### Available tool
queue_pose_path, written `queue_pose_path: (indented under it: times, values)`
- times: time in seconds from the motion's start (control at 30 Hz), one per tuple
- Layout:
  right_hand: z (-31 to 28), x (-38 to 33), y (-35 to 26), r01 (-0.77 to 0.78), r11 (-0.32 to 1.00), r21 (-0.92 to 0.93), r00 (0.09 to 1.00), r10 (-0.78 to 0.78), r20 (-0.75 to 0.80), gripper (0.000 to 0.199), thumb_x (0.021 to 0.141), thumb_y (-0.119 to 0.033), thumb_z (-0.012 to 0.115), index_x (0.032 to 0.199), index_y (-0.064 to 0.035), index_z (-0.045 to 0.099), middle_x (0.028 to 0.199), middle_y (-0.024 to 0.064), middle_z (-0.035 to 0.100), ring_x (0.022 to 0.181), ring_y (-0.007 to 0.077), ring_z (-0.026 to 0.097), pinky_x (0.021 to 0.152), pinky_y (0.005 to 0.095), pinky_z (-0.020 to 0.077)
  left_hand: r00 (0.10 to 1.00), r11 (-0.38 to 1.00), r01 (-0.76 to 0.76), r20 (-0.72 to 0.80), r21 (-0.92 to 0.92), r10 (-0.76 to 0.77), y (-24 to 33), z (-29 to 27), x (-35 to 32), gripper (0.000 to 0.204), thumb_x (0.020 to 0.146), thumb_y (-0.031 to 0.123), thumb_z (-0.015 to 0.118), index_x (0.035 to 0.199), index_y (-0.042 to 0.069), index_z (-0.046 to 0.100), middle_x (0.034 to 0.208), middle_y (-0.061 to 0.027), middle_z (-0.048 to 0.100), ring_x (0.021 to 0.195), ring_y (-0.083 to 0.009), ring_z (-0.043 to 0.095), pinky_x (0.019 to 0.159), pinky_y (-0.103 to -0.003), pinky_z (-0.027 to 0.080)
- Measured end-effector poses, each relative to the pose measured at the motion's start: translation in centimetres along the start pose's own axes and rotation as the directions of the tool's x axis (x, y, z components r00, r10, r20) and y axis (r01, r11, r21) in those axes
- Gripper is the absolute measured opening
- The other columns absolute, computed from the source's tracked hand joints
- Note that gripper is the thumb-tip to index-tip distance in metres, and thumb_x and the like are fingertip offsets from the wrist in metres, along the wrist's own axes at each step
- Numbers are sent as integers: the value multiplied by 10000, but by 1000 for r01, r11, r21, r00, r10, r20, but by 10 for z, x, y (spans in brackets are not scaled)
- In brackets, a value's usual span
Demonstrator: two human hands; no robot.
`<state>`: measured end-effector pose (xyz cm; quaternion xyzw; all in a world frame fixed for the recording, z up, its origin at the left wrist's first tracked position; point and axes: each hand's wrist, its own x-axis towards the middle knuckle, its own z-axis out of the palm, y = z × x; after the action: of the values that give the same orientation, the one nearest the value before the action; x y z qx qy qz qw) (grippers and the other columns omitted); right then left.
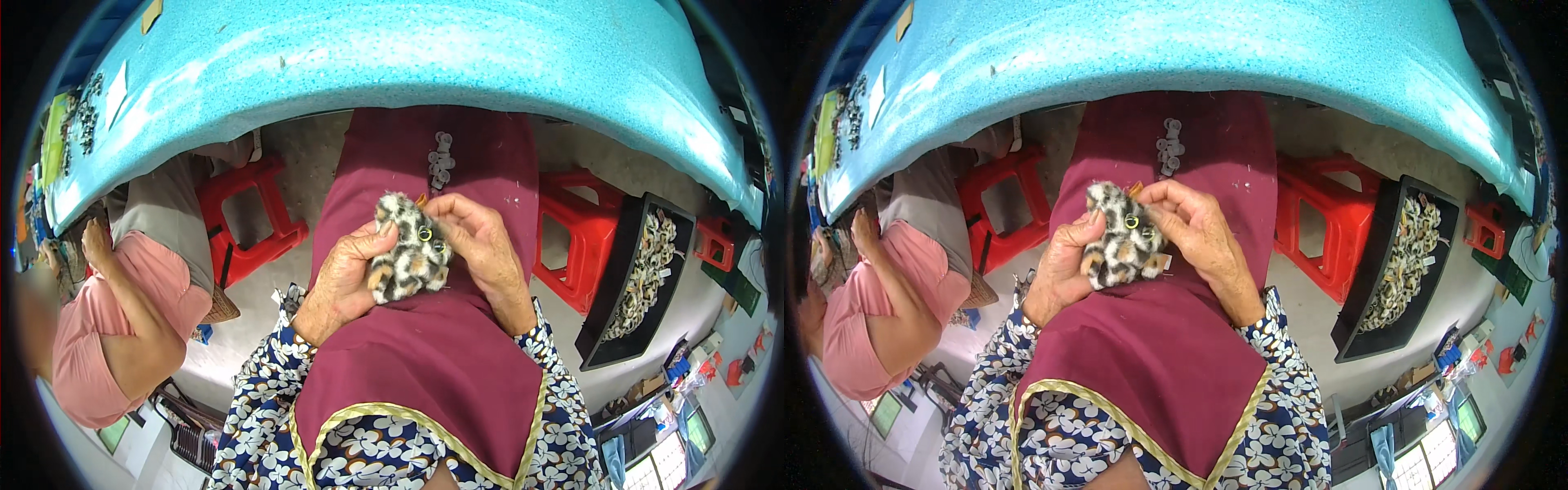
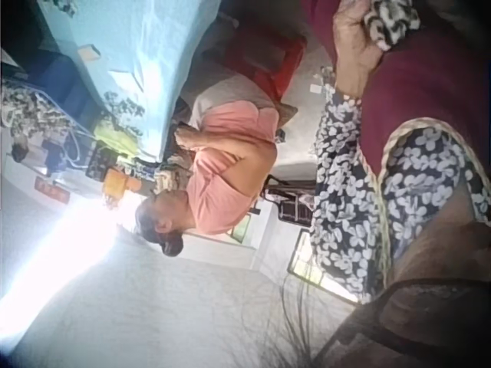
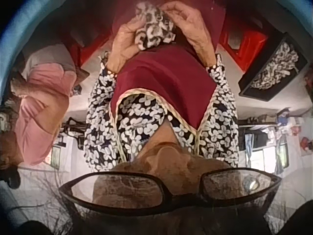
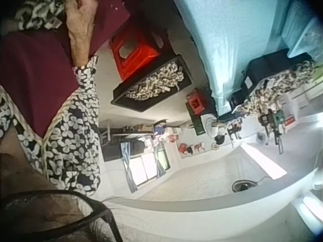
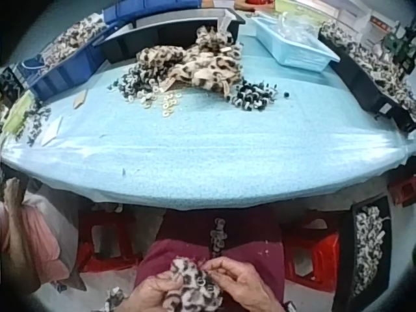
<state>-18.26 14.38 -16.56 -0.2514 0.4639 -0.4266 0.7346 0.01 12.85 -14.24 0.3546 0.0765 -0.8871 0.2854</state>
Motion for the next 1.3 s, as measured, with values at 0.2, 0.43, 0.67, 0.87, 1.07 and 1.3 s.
queue_pose_path:
  times: [0.2,0.43,0.67,0.87,1.07,1.3]
  values:
    - [2,21,-8,31,982,-188,999,-24,40,240,896,-196,584,1013,12,608,901,42,636,827,74,565,710,202,450,998,988,62,-34,143,-58,5,6,3,304,906,177,539,1129,-29,525,995,-117,635,875,-191,640,808,-333,524]
    - [0,19,6,-63,982,179,996,50,75,156,872,-66,587,983,41,606,902,81,654,806,111,618,726,221,504,996,996,87,-25,-24,-88,-5,4,2,301,920,193,515,1123,-29,524,1005,-128,629,883,-202,638,817,-343,522]
    - [0,21,6,-101,967,234,993,83,83,176,875,-90,593,990,44,600,900,88,655,801,116,623,731,227,509,992,994,107,-61,-4,-107,-2,4,3,304,922,196,509,1126,-29,522,1021,-129,623,901,-216,634,824,-350,522]
    - [3,22,3,-83,988,130,996,77,51,200,873,-117,606,1002,36,597,878,72,650,805,95,609,716,215,494,994,988,108,-19,-109,-111,0,4,4,347,904,224,538,1133,-36,516,1018,-133,626,890,-221,638,824,-361,522]
    - [-23,0,-32,85,822,-564,978,-178,-112,132,831,-70,587,922,24,611,748,47,637,652,87,590,587,231,477,1000,989,-20,-1,148,20,14,6,-11,367,884,190,544,1140,-71,508,1047,-152,625,895,-239,638,830,-377,520]
    - [-24,-14,-167,335,714,-615,857,-502,-118,69,812,12,586,865,26,629,724,60,629,619,93,577,577,212,473,1000,966,30,-5,255,-30,17,-8,-16,278,875,69,538,1108,-84,543,992,-154,644,865,-218,653,798,-328,543]
